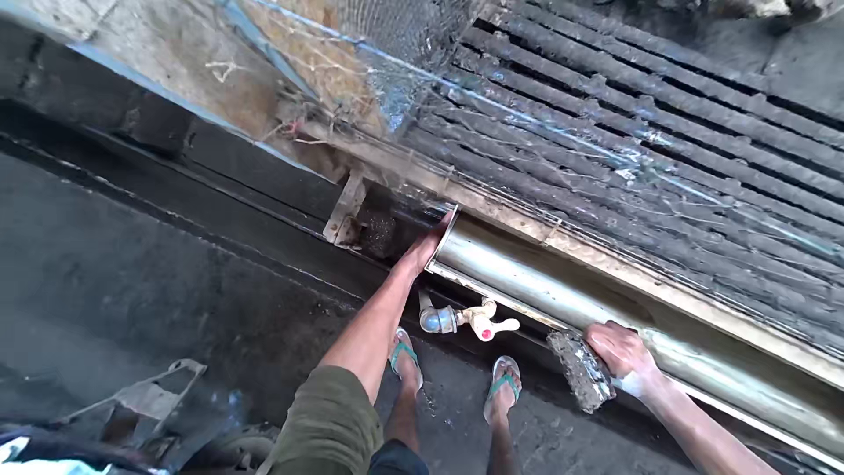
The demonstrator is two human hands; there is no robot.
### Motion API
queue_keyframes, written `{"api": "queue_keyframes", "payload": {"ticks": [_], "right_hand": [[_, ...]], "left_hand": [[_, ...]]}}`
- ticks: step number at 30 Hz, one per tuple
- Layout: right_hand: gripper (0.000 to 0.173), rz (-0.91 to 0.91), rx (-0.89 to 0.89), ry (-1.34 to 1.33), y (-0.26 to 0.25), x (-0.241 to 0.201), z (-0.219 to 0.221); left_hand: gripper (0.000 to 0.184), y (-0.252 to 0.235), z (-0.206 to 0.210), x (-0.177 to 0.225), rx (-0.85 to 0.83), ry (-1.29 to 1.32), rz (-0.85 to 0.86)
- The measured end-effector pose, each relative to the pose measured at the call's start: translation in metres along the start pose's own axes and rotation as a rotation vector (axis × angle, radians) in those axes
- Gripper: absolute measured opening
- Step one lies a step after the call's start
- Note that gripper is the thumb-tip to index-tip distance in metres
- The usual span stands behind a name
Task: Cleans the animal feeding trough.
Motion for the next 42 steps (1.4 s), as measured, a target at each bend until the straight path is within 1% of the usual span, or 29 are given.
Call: {"api": "queue_keyframes", "payload": {"ticks": [2, 3, 5, 6, 8, 10, 14, 20, 23, 25, 28, 31, 34, 36, 37, 38, 40, 41, 42], "right_hand": [[0.033, -0.006, -0.007, -0.015, 0.000, 0.000, 0.001], [0.033, -0.006, -0.010, -0.021, 0.001, 0.000, 0.001], [0.035, 0.002, -0.022, -0.038, 0.002, -0.002, 0.001], [0.035, 0.007, -0.029, -0.041, 0.003, -0.003, 0.001], [0.036, 0.012, -0.033, -0.032, 0.003, -0.002, 0.000], [0.036, 0.019, -0.033, -0.026, 0.002, -0.003, 0.000], [0.038, 0.032, -0.008, -0.024, -0.001, -0.005, -0.003], [0.036, 0.028, -0.014, -0.069, -0.003, -0.004, 0.000], [0.034, 0.022, -0.021, -0.073, -0.007, -0.003, 0.001], [0.033, 0.017, -0.023, -0.079, -0.008, -0.006, 0.003], [0.033, 0.034, -0.014, -0.089, -0.008, -0.008, 0.002], [0.031, 0.048, -0.015, -0.087, -0.010, -0.008, 0.002], [0.032, 0.057, -0.060, -0.127, -0.011, -0.006, 0.002], [0.030, 0.089, -0.085, -0.188, -0.009, -0.003, 0.001], [0.026, 0.103, -0.077, -0.196, -0.009, -0.004, -0.001], [0.021, 0.111, -0.067, -0.184, -0.009, -0.009, -0.005], [0.019, 0.095, 0.006, -0.115, -0.004, -0.028, -0.017], [0.018, 0.076, 0.045, -0.098, 0.003, -0.041, -0.021], [0.017, 0.061, 0.057, -0.126, 0.014, -0.054, -0.022]], "left_hand": [[0.058, -0.003, -0.005, -0.002, -0.005, -0.076, 0.036], [0.055, -0.006, -0.006, 0.001, 0.018, -0.115, 0.066], [0.043, -0.011, -0.011, 0.009, 0.078, -0.181, 0.137], [0.041, -0.012, -0.012, 0.014, 0.079, -0.197, 0.179], [0.044, -0.011, -0.009, 0.030, 0.053, -0.207, 0.236], [0.046, -0.009, -0.008, 0.037, 0.053, -0.203, 0.197], [0.045, -0.011, -0.007, 0.039, 0.068, -0.178, 0.119], [0.050, -0.007, -0.004, 0.046, 0.106, -0.010, 0.019], [0.052, -0.012, -0.003, 0.037, 0.112, 0.075, 0.056], [0.055, -0.010, 0.000, 0.023, 0.147, 0.234, 0.056], [0.061, -0.003, 0.006, 0.010, 0.139, 0.427, 0.030], [0.068, -0.001, -0.001, -0.005, 0.091, 0.417, 0.026], [0.065, -0.008, -0.002, 0.002, 0.133, 0.436, -0.039], [0.064, -0.007, -0.001, 0.008, 0.162, 0.321, -0.067], [0.064, -0.001, -0.001, 0.015, 0.225, 0.220, -0.051], [0.063, 0.013, 0.001, 0.019, 0.280, 0.094, 0.015], [0.069, 0.058, 0.008, 0.029, 0.364, -0.223, 0.264], [0.072, 0.086, 0.017, 0.034, 0.343, -0.419, 0.404], [0.076, 0.110, 0.028, 0.036, 0.275, -0.602, 0.503]]}}
Point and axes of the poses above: each hand's wrist, its own y-axis away from the middle knuckle, its own z-axis out of the palm, x = y × z, the point moved 3 cm from there along -y, towards the middle knuckle, and after that the axes turned 4 degrees about -x, right-handed, at the moved point
